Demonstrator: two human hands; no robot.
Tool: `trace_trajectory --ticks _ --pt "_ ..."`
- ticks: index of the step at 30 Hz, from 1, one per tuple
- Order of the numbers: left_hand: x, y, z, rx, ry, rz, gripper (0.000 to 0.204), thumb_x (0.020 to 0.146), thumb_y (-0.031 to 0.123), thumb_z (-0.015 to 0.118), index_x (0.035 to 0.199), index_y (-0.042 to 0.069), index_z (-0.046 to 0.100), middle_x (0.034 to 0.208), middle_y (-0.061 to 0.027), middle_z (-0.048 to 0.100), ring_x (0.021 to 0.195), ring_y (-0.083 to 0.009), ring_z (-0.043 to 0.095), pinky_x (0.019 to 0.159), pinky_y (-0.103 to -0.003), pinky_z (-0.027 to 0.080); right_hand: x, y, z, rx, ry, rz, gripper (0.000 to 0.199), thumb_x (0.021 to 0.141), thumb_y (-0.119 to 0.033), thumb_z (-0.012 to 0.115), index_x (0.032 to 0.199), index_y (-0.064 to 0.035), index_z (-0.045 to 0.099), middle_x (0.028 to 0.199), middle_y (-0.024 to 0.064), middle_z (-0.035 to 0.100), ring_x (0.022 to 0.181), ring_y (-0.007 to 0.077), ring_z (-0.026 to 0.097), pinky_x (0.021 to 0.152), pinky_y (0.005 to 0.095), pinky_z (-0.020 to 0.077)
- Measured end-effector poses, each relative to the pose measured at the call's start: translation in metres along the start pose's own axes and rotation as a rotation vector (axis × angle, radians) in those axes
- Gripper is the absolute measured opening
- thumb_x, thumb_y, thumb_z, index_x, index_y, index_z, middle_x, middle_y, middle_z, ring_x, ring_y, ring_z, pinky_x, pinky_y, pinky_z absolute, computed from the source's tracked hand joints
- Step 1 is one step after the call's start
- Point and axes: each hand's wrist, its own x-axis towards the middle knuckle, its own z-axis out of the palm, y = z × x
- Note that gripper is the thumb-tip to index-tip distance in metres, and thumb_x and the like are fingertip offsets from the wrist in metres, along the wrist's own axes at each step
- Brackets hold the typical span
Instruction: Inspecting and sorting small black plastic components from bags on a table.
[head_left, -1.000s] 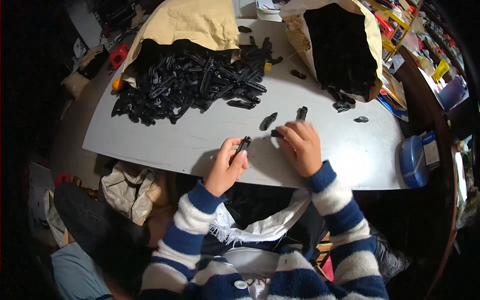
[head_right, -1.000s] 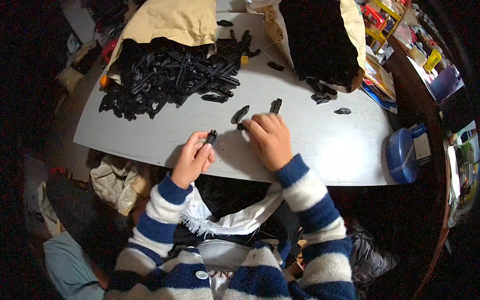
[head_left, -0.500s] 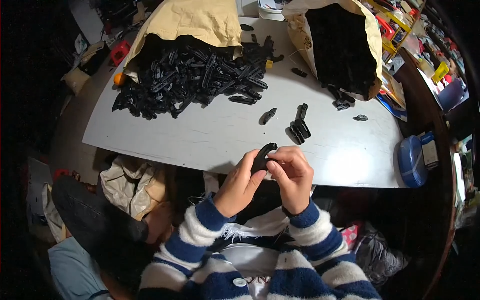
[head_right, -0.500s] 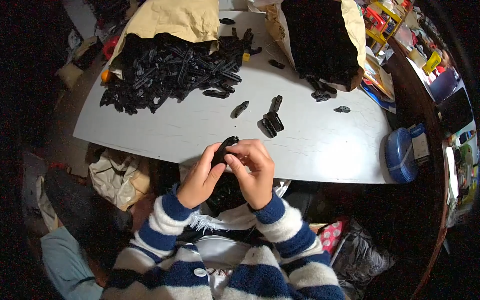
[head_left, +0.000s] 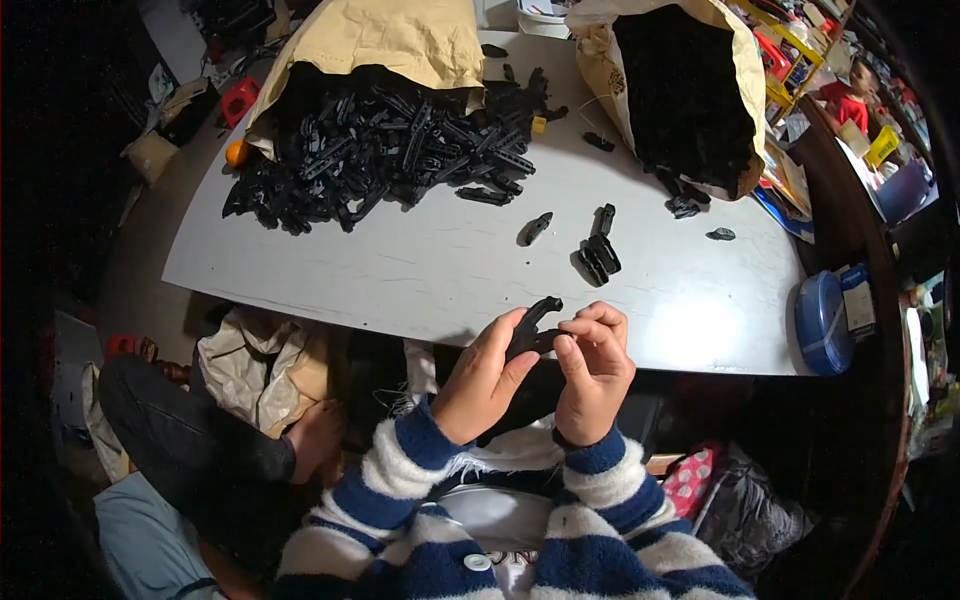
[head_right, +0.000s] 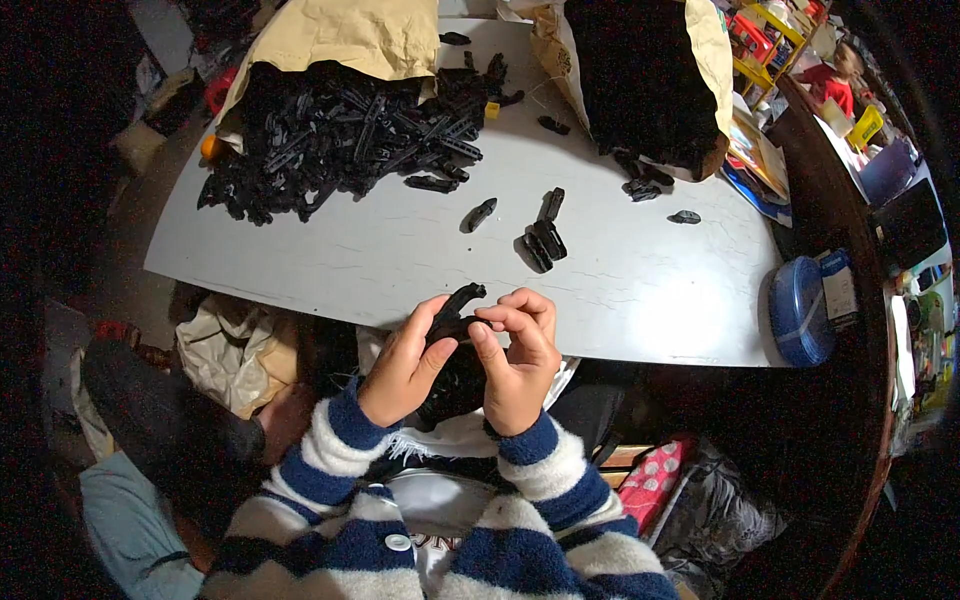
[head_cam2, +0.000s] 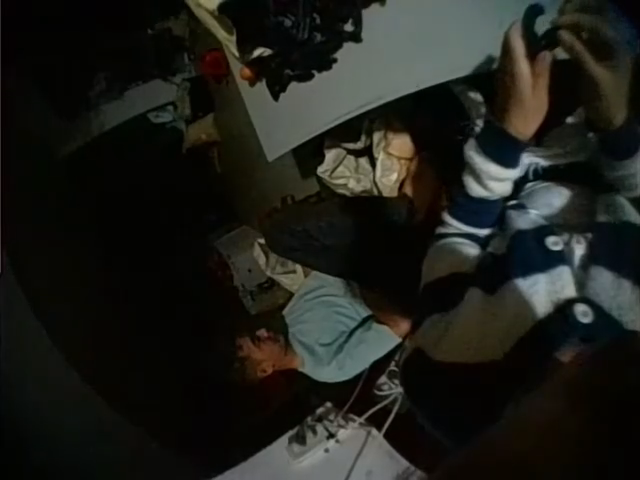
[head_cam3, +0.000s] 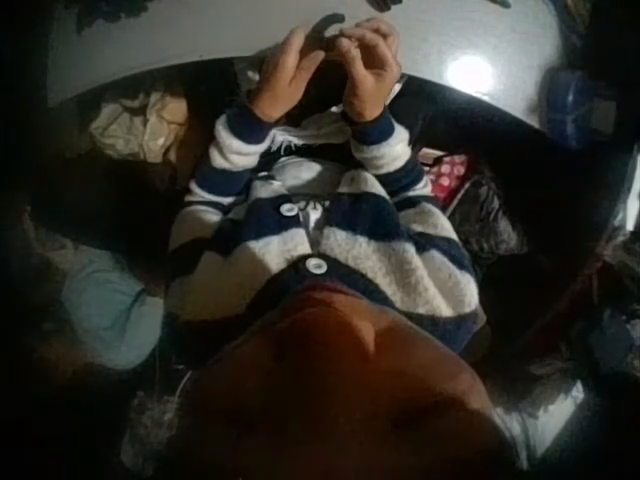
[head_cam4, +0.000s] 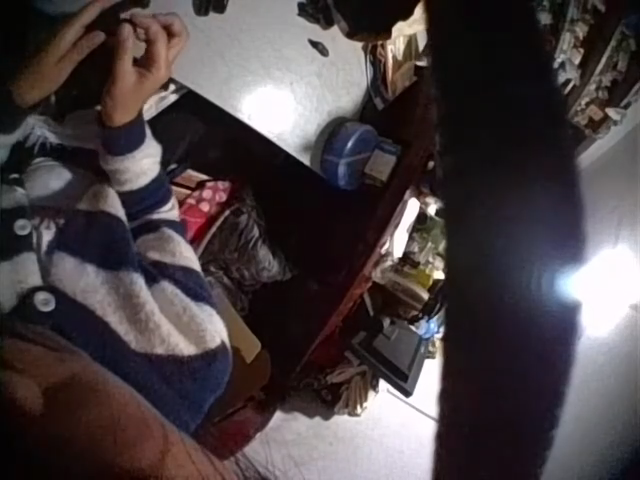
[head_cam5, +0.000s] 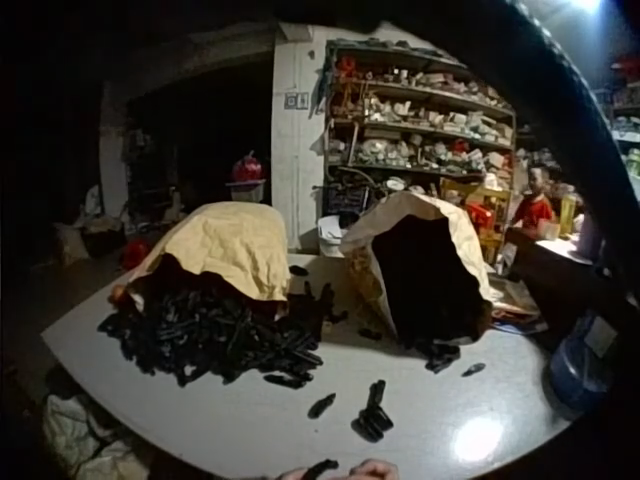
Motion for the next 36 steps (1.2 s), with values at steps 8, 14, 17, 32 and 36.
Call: trace_trajectory --ticks 8,14,17,32,36 --pt "-0.004 0.009 -0.001 -0.125 -0.078 -0.099 0.032 0.089 0.009 0.044 0.118 -0.002 0.041 0.074 -0.0066 0.054 0.06 -0.0123 0.051 0.056 -0.024 0.042 0.002 -0.002 -0.003 0.527 -0.185 0.363 0.03 0.08 -0.006 0.059 0.107 -0.0021 0.046 0.114 0.0153 0.05 0.093 0.0184 0.053 0.083 0.03 0.0427" --pt "-0.002 0.005 0.009 -0.176 -0.083 -0.156 0.029 0.088 0.009 0.047 0.115 -0.003 0.044 0.07 -0.0062 0.053 0.053 -0.012 0.05 0.052 -0.024 0.043 0.008 0.008 -0.01 0.595 -0.251 0.369 0.027 0.084 -0.006 0.055 0.107 -0.0012 0.043 0.109 0.0179 0.056 0.093 0.021 0.055 0.086 0.0358 0.0451" --pt "0.006 0.0 0.011 -0.236 -0.135 -0.104 0.028 0.086 0.008 0.05 0.111 -0.001 0.046 0.075 -0.0078 0.056 0.061 -0.0155 0.055 0.058 -0.028 0.045 0.016 0.014 -0.017 0.605 -0.208 0.41 0.023 0.084 -0.007 0.055 0.104 -0.0011 0.045 0.102 0.0146 0.059 0.091 0.0185 0.056 0.081 0.034 0.0458" --pt "0.132 -0.077 -0.041 1.058 0.11 0.154 0.022 0.072 0.0 0.057 0.093 0.0 0.05 0.089 -0.0138 0.056 0.081 -0.0301 0.054 0.075 -0.039 0.044 0.094 0.021 -0.045 -1.369 -0.425 -0.259 0.015 0.072 -0.01 0.064 0.079 -0.0036 0.053 0.08 0.0102 0.052 0.058 0.0261 0.053 0.053 0.0316 0.0443" --pt "0.098 -0.059 -0.036 0.501 0.205 0.143 0.024 0.074 0.0 0.06 0.095 0.002 0.051 0.079 -0.0088 0.057 0.077 -0.0218 0.057 0.066 -0.03 0.045 0.089 0.022 -0.055 -0.943 -0.388 -0.195 0.016 0.074 -0.005 0.06 0.088 -0.0018 0.052 0.076 0.0095 0.056 0.057 0.0214 0.054 0.052 0.0289 0.0454"
